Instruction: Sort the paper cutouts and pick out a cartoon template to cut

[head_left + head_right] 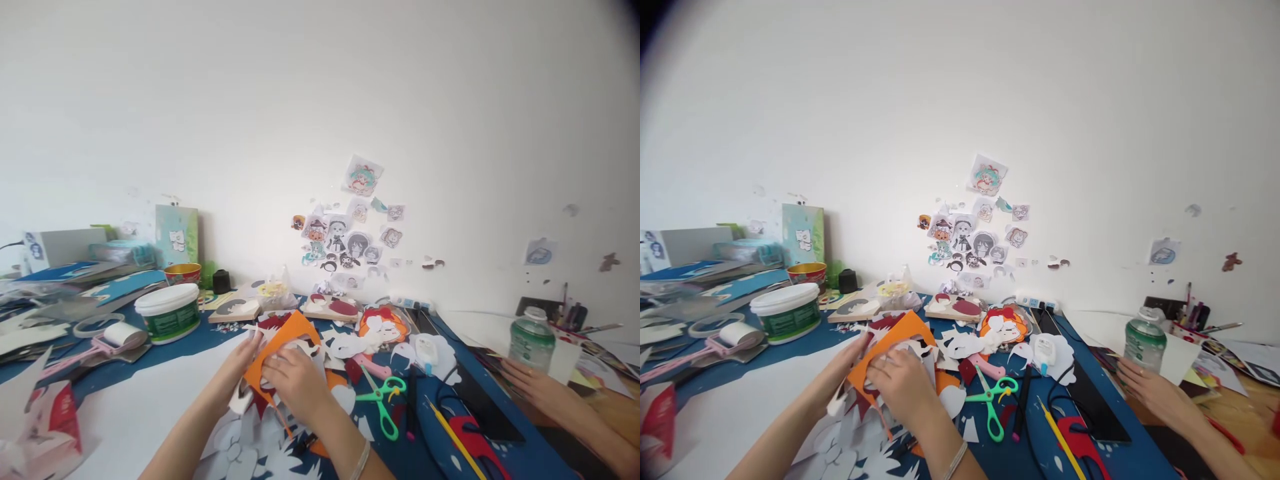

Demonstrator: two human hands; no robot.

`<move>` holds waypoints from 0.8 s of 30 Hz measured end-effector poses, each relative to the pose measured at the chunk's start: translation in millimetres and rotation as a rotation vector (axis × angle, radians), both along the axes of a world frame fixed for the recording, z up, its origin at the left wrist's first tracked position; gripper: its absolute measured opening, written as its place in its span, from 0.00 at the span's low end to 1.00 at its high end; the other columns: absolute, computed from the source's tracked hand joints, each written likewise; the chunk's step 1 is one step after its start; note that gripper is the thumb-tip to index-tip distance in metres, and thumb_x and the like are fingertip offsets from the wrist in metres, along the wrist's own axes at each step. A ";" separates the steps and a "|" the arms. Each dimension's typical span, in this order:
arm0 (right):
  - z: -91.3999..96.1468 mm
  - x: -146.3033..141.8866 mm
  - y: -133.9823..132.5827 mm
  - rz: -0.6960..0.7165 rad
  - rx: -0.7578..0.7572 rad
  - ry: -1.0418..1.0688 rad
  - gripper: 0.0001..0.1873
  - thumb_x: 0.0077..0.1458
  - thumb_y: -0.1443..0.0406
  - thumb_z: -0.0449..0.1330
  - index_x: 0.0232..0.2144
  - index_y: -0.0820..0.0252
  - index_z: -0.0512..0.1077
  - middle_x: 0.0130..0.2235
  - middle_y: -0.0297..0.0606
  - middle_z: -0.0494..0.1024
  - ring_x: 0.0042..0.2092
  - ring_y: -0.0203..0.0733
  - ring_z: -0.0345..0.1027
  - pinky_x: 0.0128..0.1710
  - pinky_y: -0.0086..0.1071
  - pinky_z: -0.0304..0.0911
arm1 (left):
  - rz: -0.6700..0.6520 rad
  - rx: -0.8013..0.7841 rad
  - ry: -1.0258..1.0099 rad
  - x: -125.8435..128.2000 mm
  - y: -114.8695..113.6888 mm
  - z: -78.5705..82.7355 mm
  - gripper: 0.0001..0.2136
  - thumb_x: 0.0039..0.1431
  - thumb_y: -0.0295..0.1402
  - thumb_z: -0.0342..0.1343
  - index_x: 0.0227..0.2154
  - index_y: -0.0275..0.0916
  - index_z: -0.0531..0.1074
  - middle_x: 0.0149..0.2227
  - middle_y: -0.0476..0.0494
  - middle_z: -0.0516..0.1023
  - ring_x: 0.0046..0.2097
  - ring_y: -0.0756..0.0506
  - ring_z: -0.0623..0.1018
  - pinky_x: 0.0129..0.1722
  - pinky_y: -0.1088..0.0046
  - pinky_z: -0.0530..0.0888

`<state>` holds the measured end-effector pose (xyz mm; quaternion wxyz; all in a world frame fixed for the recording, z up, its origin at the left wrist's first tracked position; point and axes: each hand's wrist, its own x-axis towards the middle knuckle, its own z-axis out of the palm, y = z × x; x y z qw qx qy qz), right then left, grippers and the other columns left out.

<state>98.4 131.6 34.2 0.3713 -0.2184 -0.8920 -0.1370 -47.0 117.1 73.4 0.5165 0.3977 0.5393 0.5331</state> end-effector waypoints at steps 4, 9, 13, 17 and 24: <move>10.6 7.6 -6.4 0.107 -0.086 0.043 0.14 0.56 0.69 0.49 0.42 0.58 0.70 0.47 0.37 0.73 0.48 0.42 0.61 0.47 0.37 0.59 | 0.021 -0.004 0.001 -2.4 3.6 -2.1 0.39 0.38 0.39 0.65 0.54 0.37 0.54 0.40 0.35 0.76 0.34 0.42 0.79 0.28 0.71 0.76; 26.8 38.6 3.0 0.044 -0.323 0.477 0.15 0.53 0.70 0.50 0.39 0.55 0.72 0.42 0.38 0.75 0.46 0.43 0.63 0.48 0.39 0.58 | 0.204 -0.006 -0.100 -14.4 6.7 3.5 0.42 0.41 0.33 0.64 0.58 0.36 0.48 0.32 0.38 0.77 0.25 0.43 0.78 0.22 0.70 0.76; 16.6 59.0 22.3 -0.097 -0.658 0.640 0.25 0.46 0.65 0.58 0.50 0.56 0.64 0.50 0.42 0.69 0.50 0.48 0.61 0.49 0.43 0.56 | 0.231 0.002 -0.211 -18.0 3.6 13.3 0.39 0.48 0.30 0.59 0.60 0.38 0.43 0.29 0.40 0.76 0.20 0.46 0.76 0.19 0.71 0.75; 5.8 59.3 22.9 -0.019 -1.023 0.522 0.37 0.39 0.60 0.64 0.53 0.53 0.60 0.50 0.43 0.68 0.49 0.51 0.62 0.46 0.43 0.58 | 0.251 0.026 -0.309 -19.2 2.4 14.6 0.39 0.49 0.29 0.58 0.60 0.40 0.40 0.31 0.41 0.76 0.22 0.46 0.77 0.20 0.70 0.76; 13.3 38.9 3.1 0.401 -1.301 0.826 0.21 0.43 0.60 0.63 0.42 0.55 0.70 0.39 0.37 0.75 0.41 0.44 0.68 0.42 0.38 0.61 | 0.264 0.095 -0.377 -21.3 4.4 12.1 0.34 0.50 0.27 0.57 0.59 0.41 0.47 0.34 0.41 0.76 0.24 0.47 0.77 0.22 0.72 0.76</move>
